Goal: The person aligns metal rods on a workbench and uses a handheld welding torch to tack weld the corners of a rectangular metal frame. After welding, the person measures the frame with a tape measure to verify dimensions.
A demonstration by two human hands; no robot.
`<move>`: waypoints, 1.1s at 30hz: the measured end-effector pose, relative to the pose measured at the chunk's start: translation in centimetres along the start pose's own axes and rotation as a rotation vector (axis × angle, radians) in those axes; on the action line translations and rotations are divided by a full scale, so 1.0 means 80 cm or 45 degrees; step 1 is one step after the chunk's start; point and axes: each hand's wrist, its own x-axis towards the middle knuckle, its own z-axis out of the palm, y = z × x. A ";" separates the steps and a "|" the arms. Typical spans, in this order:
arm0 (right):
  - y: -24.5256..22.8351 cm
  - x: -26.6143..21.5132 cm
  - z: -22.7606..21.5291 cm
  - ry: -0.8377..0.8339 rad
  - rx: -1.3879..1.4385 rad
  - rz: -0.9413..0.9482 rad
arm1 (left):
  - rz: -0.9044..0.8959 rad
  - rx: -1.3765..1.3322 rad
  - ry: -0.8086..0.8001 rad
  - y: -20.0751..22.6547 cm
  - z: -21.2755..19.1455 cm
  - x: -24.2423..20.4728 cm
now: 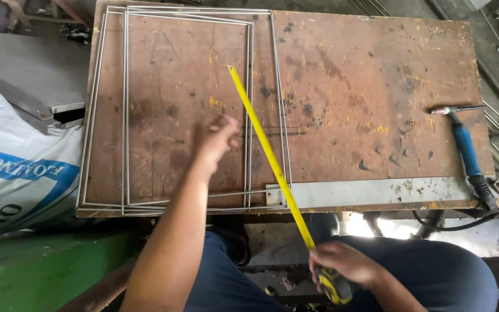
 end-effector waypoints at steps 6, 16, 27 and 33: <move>-0.101 0.019 0.056 0.433 -0.058 -0.143 | -0.213 0.145 -0.700 0.002 0.046 -0.048; -0.049 0.027 0.078 0.238 0.128 -0.263 | 0.096 0.403 -0.416 -0.014 0.063 0.002; -0.096 0.051 0.077 0.552 0.056 -0.296 | 0.109 0.566 -0.574 -0.033 0.066 0.006; -0.080 0.070 0.079 0.630 0.025 -0.267 | 0.136 0.469 -0.589 -0.050 0.066 0.008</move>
